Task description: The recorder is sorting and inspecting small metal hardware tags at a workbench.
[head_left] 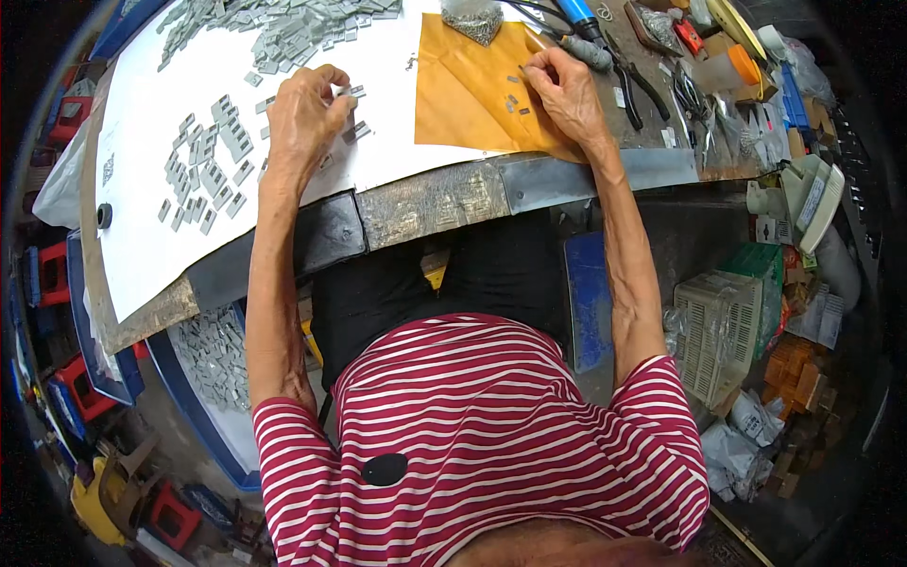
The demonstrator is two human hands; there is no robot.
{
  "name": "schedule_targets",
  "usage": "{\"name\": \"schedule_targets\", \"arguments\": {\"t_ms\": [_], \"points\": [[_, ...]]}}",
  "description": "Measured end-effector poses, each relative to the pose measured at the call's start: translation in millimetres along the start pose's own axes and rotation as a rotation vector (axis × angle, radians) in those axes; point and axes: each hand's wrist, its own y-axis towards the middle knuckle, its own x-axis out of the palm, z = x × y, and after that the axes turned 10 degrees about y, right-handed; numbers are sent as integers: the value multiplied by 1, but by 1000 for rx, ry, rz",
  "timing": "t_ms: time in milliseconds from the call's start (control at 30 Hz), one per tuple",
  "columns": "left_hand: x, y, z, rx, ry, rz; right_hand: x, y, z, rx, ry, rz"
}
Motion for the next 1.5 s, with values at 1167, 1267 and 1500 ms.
{"name": "schedule_targets", "arguments": {"t_ms": [1167, 1267, 1500], "points": [[47, -7, 90, -113, -1039, -385, 14, -26, -66, -97, 93, 57], [44, -7, 90, -152, -1069, -384, 14, -29, -70, 120, 252, 38], [49, -7, 85, -87, -1083, -293, 13, -26, -80, 394, 695, -20]]}}
